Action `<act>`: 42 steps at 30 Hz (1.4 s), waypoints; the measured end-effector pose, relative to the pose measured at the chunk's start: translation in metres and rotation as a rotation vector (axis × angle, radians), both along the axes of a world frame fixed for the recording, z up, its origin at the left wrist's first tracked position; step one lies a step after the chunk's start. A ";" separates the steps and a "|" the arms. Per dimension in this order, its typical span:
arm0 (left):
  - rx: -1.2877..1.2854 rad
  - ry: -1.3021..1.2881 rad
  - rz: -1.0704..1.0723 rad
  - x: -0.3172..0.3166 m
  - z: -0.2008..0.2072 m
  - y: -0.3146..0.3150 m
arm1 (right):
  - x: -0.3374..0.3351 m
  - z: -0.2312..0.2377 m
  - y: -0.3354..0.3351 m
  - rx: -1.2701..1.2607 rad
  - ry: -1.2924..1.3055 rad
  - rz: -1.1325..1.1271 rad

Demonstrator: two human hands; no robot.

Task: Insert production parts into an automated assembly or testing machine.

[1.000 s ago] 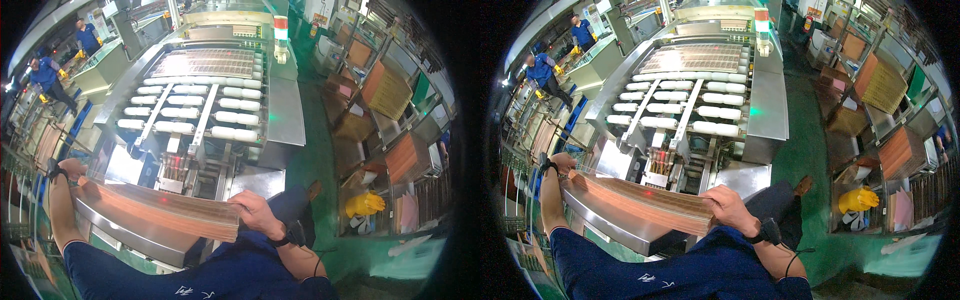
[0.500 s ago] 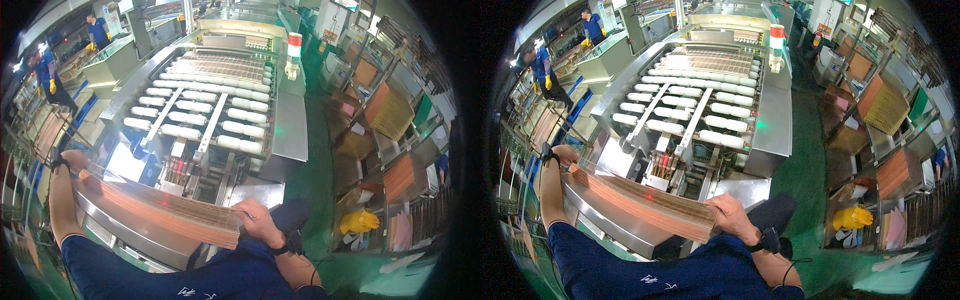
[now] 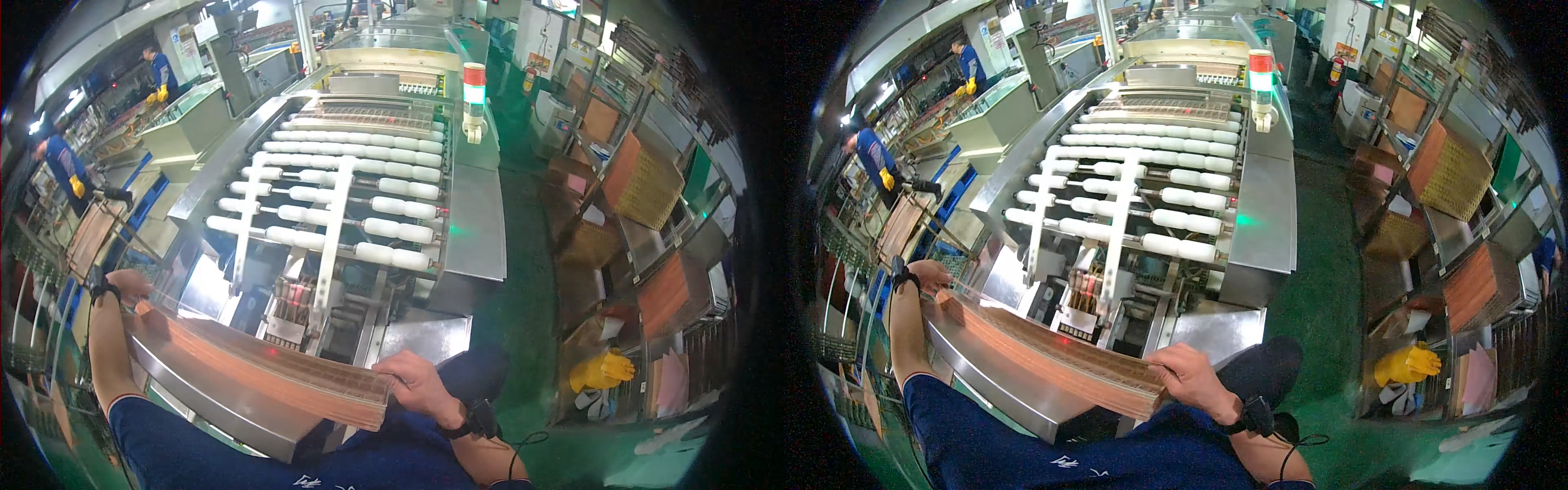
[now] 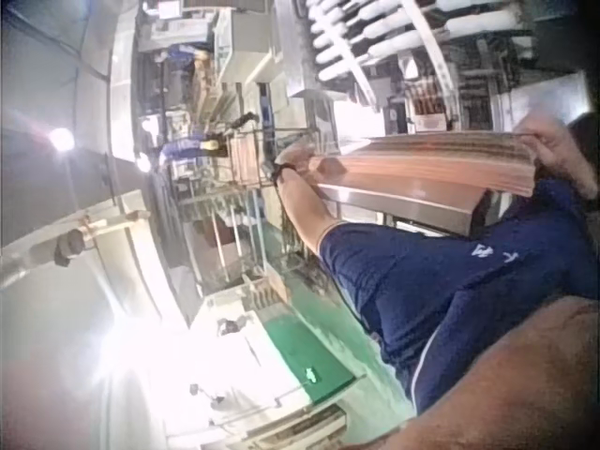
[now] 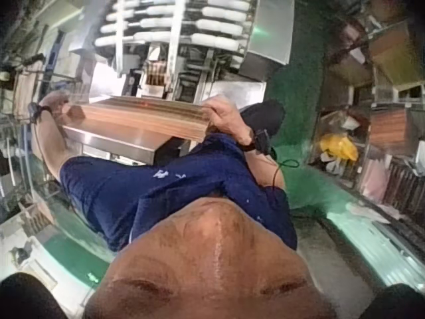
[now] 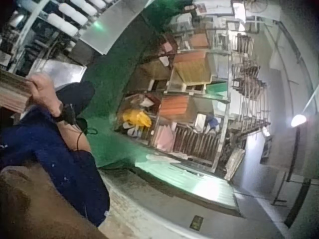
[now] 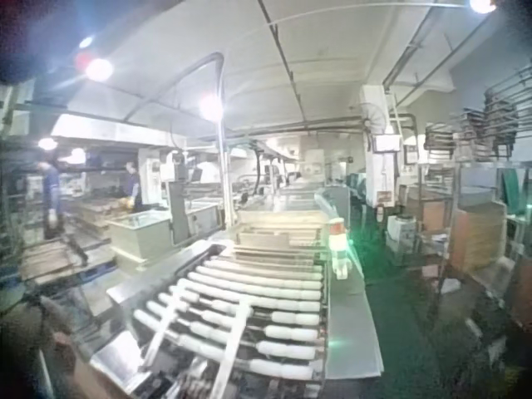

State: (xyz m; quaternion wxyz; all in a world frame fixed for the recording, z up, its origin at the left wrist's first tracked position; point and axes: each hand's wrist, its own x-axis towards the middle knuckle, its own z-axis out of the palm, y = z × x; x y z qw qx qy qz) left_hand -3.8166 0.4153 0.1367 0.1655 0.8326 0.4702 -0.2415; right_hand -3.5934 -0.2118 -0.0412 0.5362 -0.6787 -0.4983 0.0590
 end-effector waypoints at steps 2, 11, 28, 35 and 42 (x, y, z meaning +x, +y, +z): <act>0.004 -0.021 0.030 0.005 -0.002 -0.004 | 0.000 0.001 -0.003 -0.003 0.021 -0.009; 0.032 -0.010 0.100 0.004 0.006 -0.017 | 0.003 0.002 -0.002 -0.057 0.003 0.033; -0.015 -0.100 0.100 0.015 -0.003 -0.011 | 0.005 -0.008 -0.007 -0.084 -0.068 -0.014; 0.073 0.102 -0.649 -0.046 -0.052 0.125 | 0.005 -0.022 0.002 -0.041 -0.028 0.025; 0.135 0.206 -0.516 -0.022 -0.043 0.102 | 0.001 -0.017 -0.002 -0.039 -0.018 0.014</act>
